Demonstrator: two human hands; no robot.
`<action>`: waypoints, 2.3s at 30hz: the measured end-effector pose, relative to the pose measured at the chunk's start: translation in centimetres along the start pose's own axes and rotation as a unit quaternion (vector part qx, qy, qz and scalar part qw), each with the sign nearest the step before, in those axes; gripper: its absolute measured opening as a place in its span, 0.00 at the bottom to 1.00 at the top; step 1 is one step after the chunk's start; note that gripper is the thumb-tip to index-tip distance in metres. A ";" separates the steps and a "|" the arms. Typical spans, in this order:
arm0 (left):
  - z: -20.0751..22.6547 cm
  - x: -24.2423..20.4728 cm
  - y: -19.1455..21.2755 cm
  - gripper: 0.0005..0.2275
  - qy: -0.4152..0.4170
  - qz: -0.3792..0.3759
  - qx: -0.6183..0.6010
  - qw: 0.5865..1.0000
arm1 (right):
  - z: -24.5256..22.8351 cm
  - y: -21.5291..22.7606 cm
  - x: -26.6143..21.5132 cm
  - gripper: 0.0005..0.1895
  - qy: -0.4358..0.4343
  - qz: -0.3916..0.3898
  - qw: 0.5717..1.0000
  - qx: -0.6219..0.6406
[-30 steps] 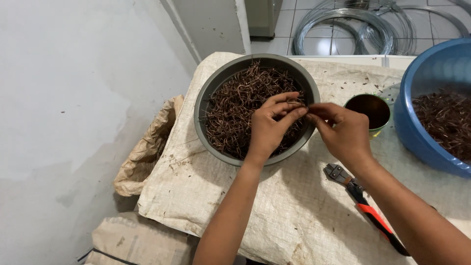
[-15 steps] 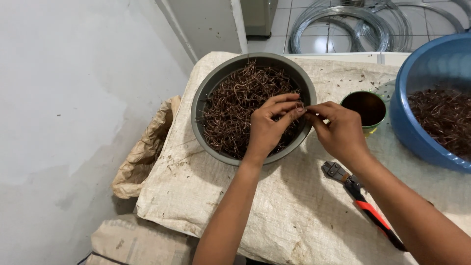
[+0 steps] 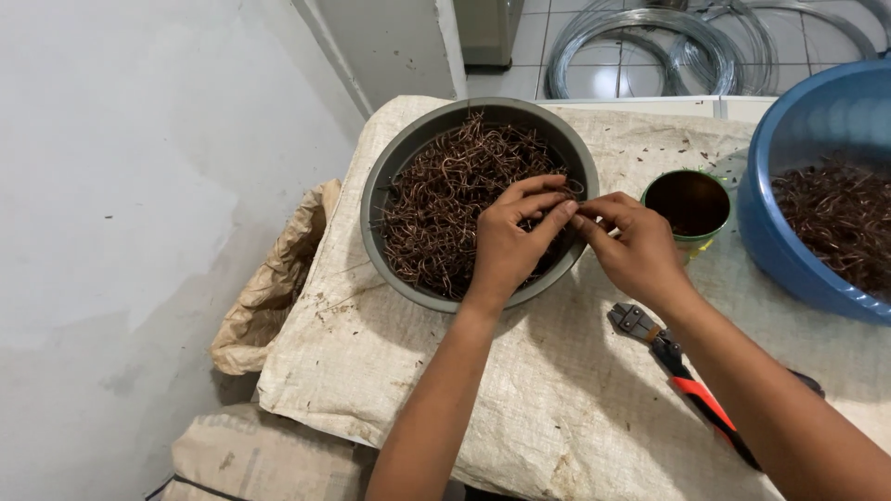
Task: Sorting and trimming small dried stems from a bowl into other containers using pliers
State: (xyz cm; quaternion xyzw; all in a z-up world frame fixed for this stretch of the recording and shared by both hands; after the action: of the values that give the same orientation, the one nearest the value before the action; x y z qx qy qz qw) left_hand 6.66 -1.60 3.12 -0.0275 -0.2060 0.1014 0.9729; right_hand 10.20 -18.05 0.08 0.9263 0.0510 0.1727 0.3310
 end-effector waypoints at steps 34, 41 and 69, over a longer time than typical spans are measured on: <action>1.7 0.6 -4.5 0.10 0.015 -0.009 0.056 0.998 | 11.1 10.5 -17.1 0.48 -0.322 -0.376 0.795 -0.350; 3.1 0.2 -4.5 0.10 0.132 -0.044 0.041 0.989 | 5.3 10.4 -17.9 0.40 -0.551 -0.218 0.757 0.274; -1.9 1.4 -7.1 0.06 0.121 -0.119 0.055 0.984 | 6.0 5.9 -12.4 0.34 -0.252 -0.158 0.946 0.132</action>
State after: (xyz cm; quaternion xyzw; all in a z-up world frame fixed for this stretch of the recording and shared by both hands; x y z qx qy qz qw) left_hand 10.02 -8.25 2.62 0.0382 -0.0828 -0.0079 0.9958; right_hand 0.63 -28.84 -4.07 0.9550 0.1338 -0.1289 0.2311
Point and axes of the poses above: each hand's wrist, its own x-axis towards the middle knuckle, its own y-axis out of the back of the hand, z = x × y, the point moved 7 cm from there along x, towards the middle knuckle, and after that the axes turned 15 degrees about -x, right-handed, at the moved point
